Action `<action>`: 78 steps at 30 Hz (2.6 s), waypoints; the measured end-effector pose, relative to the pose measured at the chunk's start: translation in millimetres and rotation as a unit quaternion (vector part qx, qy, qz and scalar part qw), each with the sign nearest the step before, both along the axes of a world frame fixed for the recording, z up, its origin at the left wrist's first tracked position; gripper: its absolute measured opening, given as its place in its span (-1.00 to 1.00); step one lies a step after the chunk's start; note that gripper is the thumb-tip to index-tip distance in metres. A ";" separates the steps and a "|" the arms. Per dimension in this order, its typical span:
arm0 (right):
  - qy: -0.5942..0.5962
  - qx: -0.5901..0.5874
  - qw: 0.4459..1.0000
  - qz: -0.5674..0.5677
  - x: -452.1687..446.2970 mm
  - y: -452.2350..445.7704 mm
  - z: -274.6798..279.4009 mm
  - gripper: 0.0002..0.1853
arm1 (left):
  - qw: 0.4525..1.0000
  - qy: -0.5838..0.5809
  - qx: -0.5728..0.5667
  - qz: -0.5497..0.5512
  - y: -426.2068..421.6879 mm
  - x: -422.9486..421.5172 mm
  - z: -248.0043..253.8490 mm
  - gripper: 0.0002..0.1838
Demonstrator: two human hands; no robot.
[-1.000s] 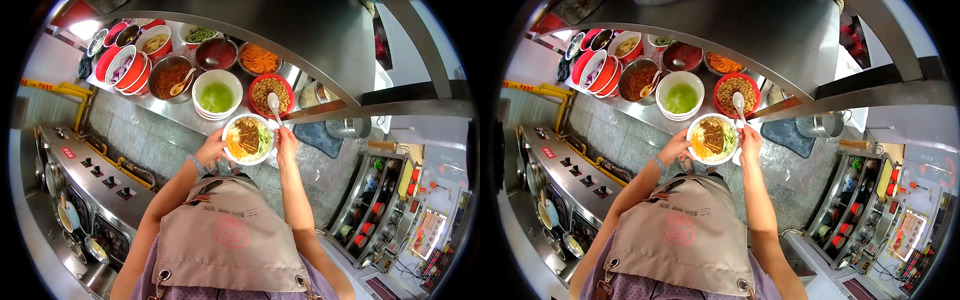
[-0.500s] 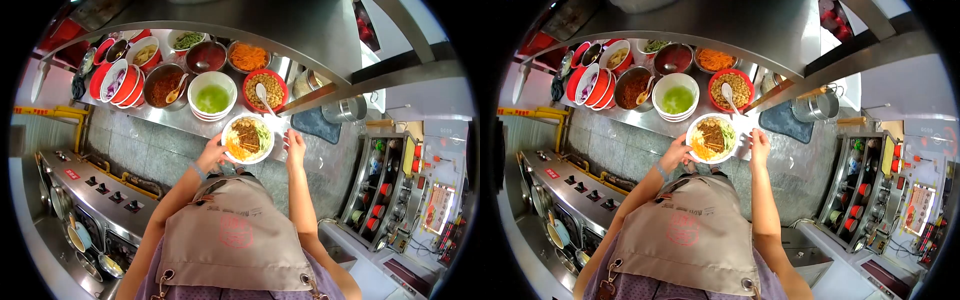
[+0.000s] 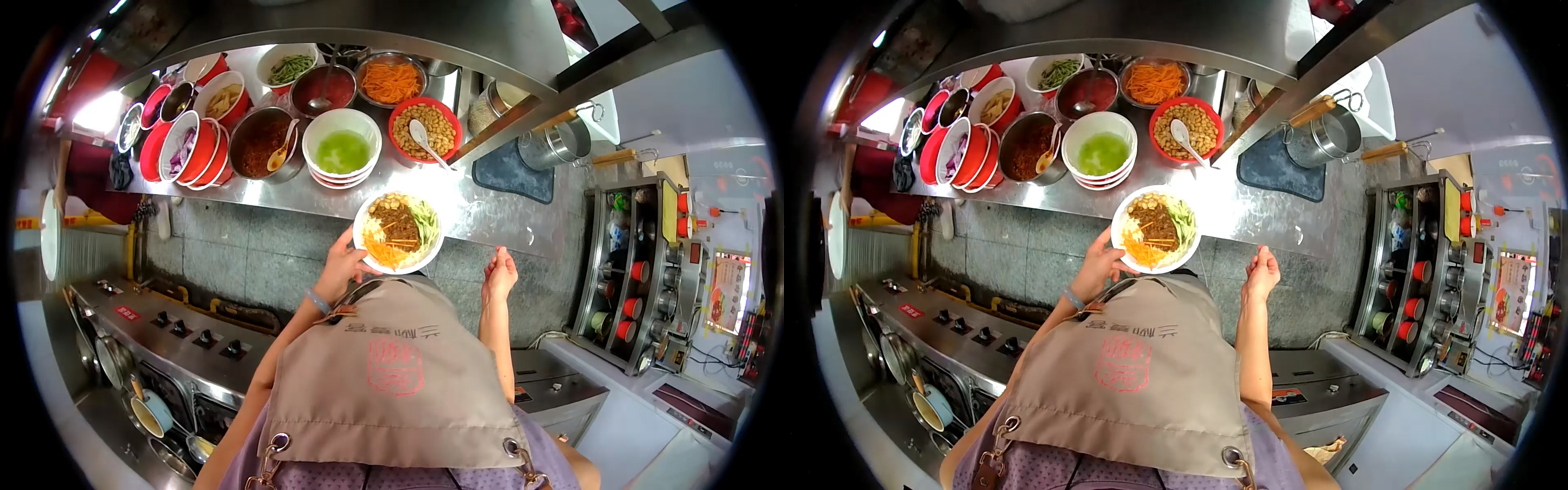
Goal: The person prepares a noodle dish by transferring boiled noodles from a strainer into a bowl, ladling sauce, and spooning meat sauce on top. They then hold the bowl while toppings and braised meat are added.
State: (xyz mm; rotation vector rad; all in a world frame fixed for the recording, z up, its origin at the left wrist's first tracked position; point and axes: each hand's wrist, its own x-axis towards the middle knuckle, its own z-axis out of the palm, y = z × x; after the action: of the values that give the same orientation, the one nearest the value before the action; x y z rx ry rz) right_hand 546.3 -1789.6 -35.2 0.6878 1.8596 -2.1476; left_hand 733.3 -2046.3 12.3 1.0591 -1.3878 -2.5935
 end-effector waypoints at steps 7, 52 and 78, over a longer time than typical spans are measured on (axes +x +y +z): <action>-0.015 0.004 1.000 0.010 0.9 -9.8 19.1 -0.56 | 1.000 0.014 -0.001 0.004 0.3 6.9 2.7 -0.34; 0.267 0.243 0.790 0.495 67.6 -70.0 89.3 -0.82 | 0.999 0.003 0.004 0.046 24.8 -5.2 -2.0 -0.35; 0.091 0.139 0.960 0.223 -209.8 286.6 27.0 -0.62 | 0.980 -0.037 0.076 0.181 270.1 -180.2 21.1 -0.41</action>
State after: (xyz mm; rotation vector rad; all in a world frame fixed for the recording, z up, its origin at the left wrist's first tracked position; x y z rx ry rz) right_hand 336.5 -1503.0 -8.1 0.0898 2.1811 -1.7283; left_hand 553.1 -1776.2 33.4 1.3005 -0.9121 -2.4394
